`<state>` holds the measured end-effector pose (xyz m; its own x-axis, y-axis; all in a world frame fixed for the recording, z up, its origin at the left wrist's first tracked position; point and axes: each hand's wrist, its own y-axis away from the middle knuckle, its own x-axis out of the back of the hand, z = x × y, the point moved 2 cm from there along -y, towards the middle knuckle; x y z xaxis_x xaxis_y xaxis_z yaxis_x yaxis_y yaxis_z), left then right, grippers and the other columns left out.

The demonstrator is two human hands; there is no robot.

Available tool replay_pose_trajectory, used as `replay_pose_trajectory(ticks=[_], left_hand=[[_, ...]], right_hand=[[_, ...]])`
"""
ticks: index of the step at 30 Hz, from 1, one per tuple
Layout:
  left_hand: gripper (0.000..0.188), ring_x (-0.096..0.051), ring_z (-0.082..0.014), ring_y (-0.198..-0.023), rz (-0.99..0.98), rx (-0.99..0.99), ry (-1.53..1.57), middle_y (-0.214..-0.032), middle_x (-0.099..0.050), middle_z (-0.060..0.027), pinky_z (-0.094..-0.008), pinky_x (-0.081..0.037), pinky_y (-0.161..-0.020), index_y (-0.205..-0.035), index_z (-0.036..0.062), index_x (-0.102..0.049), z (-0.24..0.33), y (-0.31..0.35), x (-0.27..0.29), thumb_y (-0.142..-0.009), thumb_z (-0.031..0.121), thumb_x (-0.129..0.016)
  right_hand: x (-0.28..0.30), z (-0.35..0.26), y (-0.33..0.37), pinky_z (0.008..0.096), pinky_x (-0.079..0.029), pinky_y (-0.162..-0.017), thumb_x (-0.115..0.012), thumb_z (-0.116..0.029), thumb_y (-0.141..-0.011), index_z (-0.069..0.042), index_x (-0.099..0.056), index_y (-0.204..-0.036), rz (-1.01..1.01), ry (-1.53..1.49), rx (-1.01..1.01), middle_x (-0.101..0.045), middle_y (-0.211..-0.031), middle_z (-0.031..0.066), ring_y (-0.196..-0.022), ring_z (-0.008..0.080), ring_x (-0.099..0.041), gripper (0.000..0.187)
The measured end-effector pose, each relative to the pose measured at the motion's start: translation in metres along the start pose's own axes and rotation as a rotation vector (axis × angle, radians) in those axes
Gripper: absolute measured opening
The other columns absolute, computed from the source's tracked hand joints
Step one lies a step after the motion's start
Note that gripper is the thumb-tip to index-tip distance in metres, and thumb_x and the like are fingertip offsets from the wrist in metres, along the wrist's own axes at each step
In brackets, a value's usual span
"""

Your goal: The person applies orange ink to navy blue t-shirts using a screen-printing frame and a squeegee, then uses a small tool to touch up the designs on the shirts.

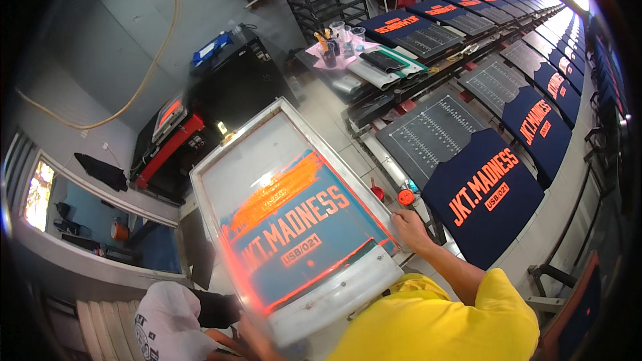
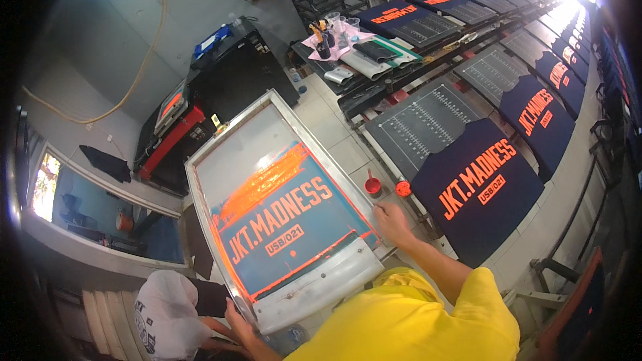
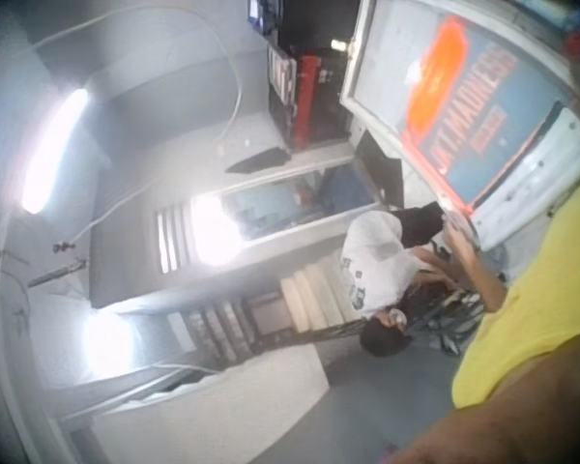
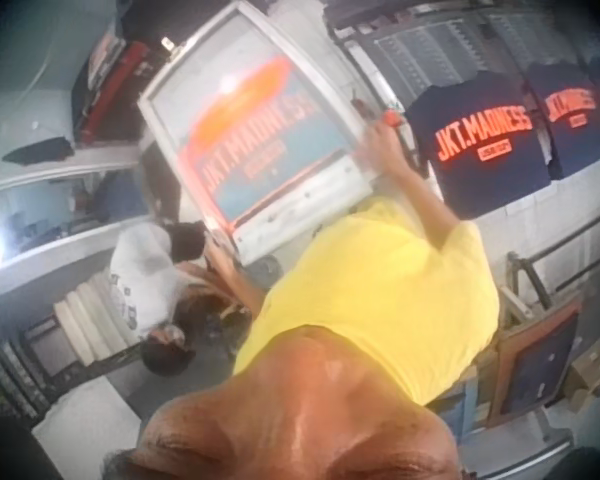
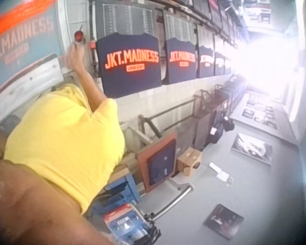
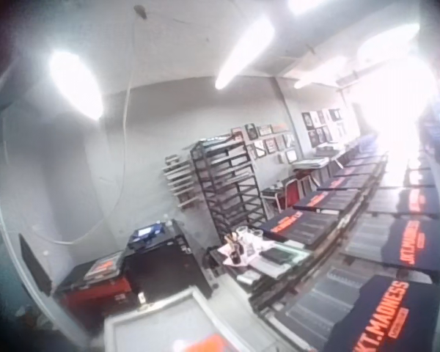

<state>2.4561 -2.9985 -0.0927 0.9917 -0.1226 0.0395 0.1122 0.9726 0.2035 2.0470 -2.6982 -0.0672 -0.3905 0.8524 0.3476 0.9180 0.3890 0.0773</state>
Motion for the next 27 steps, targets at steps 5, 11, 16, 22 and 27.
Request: replay_pose_trajectory(ticks=[5,11,16,22,27], left_hand=[[0.059,-0.054,-0.0149,-0.069,-0.012,0.08,0.034,-0.074,-0.058,-0.0031,-0.0301,-0.043,-0.062,-0.084,-0.0038,-0.065,0.026,-0.104,-0.046,-0.103,0.045,-0.036],[0.071,-0.056,-0.0138,-0.068,-0.067,-0.005,-0.023,-0.076,-0.061,-0.0042,-0.0255,-0.045,-0.064,-0.09,-0.0042,-0.067,0.084,-0.238,-0.122,-0.1,0.059,-0.035],[0.072,-0.056,-0.015,-0.068,-0.144,-0.016,-0.018,-0.076,-0.061,-0.0049,-0.0263,-0.045,-0.066,-0.09,-0.0028,-0.066,0.132,-0.342,-0.164,-0.098,0.062,-0.037],[0.068,-0.056,-0.0154,-0.07,-0.255,0.016,0.009,-0.074,-0.06,-0.0057,-0.0272,-0.044,-0.067,-0.084,0.0006,-0.062,0.182,-0.452,-0.241,-0.098,0.063,-0.039],[0.066,-0.059,-0.0161,-0.075,-0.398,0.013,0.052,-0.081,-0.063,-0.0068,-0.0275,-0.047,-0.07,-0.093,-0.0005,-0.063,0.21,-0.577,-0.322,-0.098,0.061,-0.041]], right_hand=[[-0.053,-0.013,-0.076,0.0403,-0.048,-0.077,-0.05,-0.023,-0.091,0.003,-0.065,-0.108,-0.02,-0.012,-0.044,-0.067,-0.089,0.0239,-0.085,0.0323,-0.066,0.035],[-0.133,-0.043,-0.189,0.0347,-0.047,-0.079,-0.049,-0.019,-0.093,0.005,-0.064,-0.111,0.073,-0.123,0.064,-0.067,-0.089,0.0197,-0.086,0.0251,-0.063,0.033],[-0.171,-0.097,-0.264,0.0345,-0.047,-0.084,-0.049,-0.019,-0.093,0.006,-0.061,-0.116,0.026,-0.194,-0.035,-0.067,-0.1,0.0203,-0.093,0.0264,-0.063,0.036],[-0.22,-0.137,-0.345,0.0321,-0.047,-0.083,-0.055,-0.02,-0.093,0.004,-0.057,-0.122,0.013,-0.349,-0.108,-0.064,-0.104,0.0166,-0.092,0.0214,-0.06,0.038],[-0.264,-0.159,-0.425,0.0334,-0.048,-0.076,-0.059,-0.023,-0.091,0.004,-0.057,-0.121,0.147,-0.445,-0.077,-0.061,-0.107,0.0178,-0.087,0.0243,-0.06,0.041]])
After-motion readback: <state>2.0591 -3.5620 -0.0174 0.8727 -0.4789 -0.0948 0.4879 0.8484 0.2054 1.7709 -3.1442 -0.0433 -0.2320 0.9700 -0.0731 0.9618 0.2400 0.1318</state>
